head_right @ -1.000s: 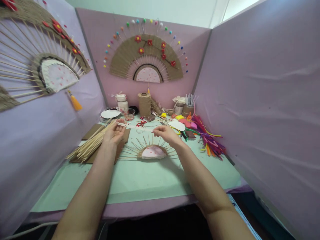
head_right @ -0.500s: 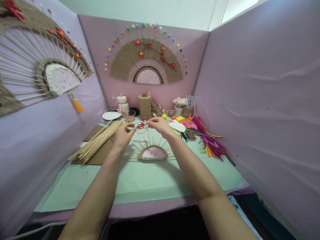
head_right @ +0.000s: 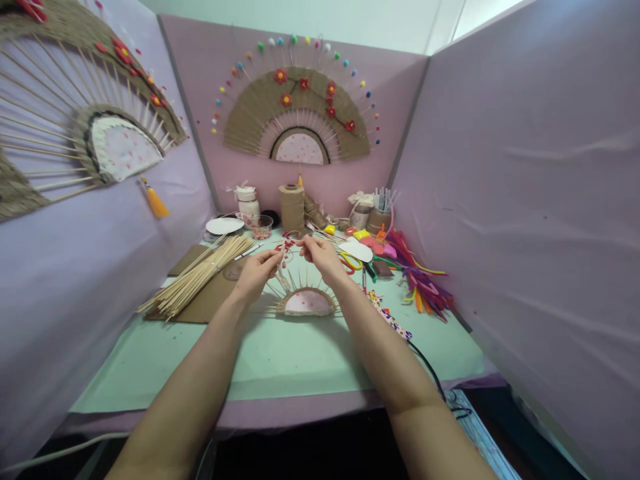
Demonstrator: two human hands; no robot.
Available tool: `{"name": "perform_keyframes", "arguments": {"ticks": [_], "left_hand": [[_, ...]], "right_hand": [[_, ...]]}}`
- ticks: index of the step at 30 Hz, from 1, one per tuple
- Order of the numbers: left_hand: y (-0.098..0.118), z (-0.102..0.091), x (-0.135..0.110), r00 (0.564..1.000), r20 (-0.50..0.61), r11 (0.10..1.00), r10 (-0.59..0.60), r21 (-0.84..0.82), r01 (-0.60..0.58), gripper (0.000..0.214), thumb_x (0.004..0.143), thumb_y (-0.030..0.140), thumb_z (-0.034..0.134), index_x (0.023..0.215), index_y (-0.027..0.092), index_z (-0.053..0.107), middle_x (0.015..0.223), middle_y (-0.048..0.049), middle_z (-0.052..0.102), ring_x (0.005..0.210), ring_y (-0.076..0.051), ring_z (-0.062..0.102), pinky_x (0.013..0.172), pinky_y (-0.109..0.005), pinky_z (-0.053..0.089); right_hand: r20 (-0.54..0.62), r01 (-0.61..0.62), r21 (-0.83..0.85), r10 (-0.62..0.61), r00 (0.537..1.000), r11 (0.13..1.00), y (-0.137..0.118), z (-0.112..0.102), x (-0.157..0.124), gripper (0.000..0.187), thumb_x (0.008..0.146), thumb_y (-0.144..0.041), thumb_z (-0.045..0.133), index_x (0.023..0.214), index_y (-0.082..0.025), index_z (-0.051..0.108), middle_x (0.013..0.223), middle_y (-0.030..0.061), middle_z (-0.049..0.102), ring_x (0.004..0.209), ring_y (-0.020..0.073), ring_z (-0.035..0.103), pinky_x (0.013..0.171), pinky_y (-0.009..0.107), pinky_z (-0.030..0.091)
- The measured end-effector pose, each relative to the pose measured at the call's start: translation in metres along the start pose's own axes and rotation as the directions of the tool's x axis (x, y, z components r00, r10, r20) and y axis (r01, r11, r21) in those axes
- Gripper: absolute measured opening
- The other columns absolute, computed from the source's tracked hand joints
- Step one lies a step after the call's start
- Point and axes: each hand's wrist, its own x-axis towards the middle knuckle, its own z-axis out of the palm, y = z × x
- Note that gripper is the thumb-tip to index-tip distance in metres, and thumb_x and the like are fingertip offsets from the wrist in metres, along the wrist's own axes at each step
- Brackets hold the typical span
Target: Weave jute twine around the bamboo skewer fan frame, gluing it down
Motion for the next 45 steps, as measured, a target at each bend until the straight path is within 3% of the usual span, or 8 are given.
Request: {"name": "perform_keyframes", "arguments": {"ticks": [2,5,8,12,18,26,33,45], "left_hand": [[0.000,0.000,0.000,0.999,0.037,1.000,-0.021,-0.005,0.022,0.034,0.072,0.048,0.069,0.075,0.015,0.065,0.066,0.0007,0.062,0.046,-0.004,0.033,0.045,-0.020,0.023],[0.002,0.002,-0.003,0.991,0.120,0.998,-0.052,-0.025,0.055,0.034,0.074,0.049,0.067,0.077,0.015,0.061,0.071,-0.0010,0.064,0.042,-0.003,0.030,0.043,-0.021,0.020],[0.006,0.002,-0.006,0.977,0.187,0.995,-0.099,0.001,0.100,0.034,0.074,0.049,0.066,0.078,0.016,0.058,0.060,0.0029,0.056,0.041,-0.003,0.028,0.043,-0.021,0.018],[0.010,-0.004,-0.006,0.968,0.229,0.984,-0.100,0.164,0.062,0.036,0.075,0.050,0.065,0.087,0.017,0.056,0.055,0.0070,0.047,0.046,-0.006,0.035,0.046,-0.020,0.023],[0.017,-0.018,0.007,0.959,0.259,0.791,0.117,0.560,-0.248,0.033,0.075,0.033,0.067,0.104,0.018,0.058,0.056,0.0091,0.043,0.052,-0.009,0.040,0.054,-0.022,0.031],[0.013,-0.011,0.023,0.846,0.515,0.669,0.141,0.580,-0.465,0.024,0.085,0.036,0.059,0.091,0.019,0.075,0.082,-0.0039,0.069,0.077,-0.016,0.058,0.073,-0.028,0.044],[-0.014,0.021,0.011,0.844,0.531,0.464,0.080,0.729,-0.503,0.015,0.083,0.024,0.062,0.086,0.020,0.076,0.092,-0.0080,0.072,0.095,-0.025,0.058,0.089,-0.042,0.039],[-0.034,0.039,0.014,0.845,0.530,0.453,0.072,0.737,-0.501,0.012,0.084,0.022,0.058,0.079,0.021,0.069,0.097,-0.0062,0.070,0.101,-0.025,0.057,0.091,-0.043,0.031]], "right_hand": [[-0.022,0.240,-0.222,-0.250,0.968,0.945,0.002,-0.003,-0.005,0.026,0.084,-0.042,0.057,0.093,-0.019,0.067,0.082,0.0037,0.061,0.069,0.0141,0.053,0.066,0.029,0.046],[0.145,0.552,-0.520,-0.569,0.809,0.652,0.000,-0.004,-0.013,0.027,0.087,-0.020,0.050,0.109,-0.022,0.066,0.114,0.0097,0.055,0.097,0.0199,0.055,0.087,0.037,0.048],[0.341,0.662,-0.639,-0.626,0.701,0.393,-0.005,-0.002,-0.015,0.030,0.092,-0.015,0.044,0.108,-0.023,0.068,0.123,0.0112,0.051,0.112,0.0226,0.049,0.094,0.039,0.045],[0.448,0.671,-0.707,-0.593,0.669,0.223,-0.012,-0.002,-0.009,0.022,0.094,-0.020,0.051,0.090,-0.022,0.072,0.109,0.0091,0.062,0.106,0.0228,0.049,0.093,0.038,0.043],[0.341,0.511,-0.791,-0.450,0.825,0.337,-0.015,-0.018,-0.012,0.012,0.086,-0.015,0.063,0.082,-0.018,0.074,0.091,0.0078,0.067,0.091,0.0211,0.055,0.084,0.034,0.042],[0.200,0.312,-0.760,-0.251,0.947,0.570,0.004,-0.051,-0.049,0.012,0.085,-0.014,0.065,0.086,-0.017,0.076,0.084,0.0060,0.071,0.081,0.0168,0.062,0.076,0.027,0.043],[0.084,0.103,-0.816,-0.060,0.995,0.568,0.024,-0.058,-0.087,0.016,0.081,-0.011,0.060,0.084,-0.018,0.074,0.084,0.0042,0.072,0.077,0.0160,0.062,0.073,0.026,0.042],[-0.070,-0.028,-0.812,-0.049,0.996,0.583,0.030,-0.049,-0.113,0.009,0.078,-0.013,0.060,0.074,-0.019,0.066,0.078,0.0026,0.069,0.075,0.0163,0.058,0.071,0.028,0.040]]}}
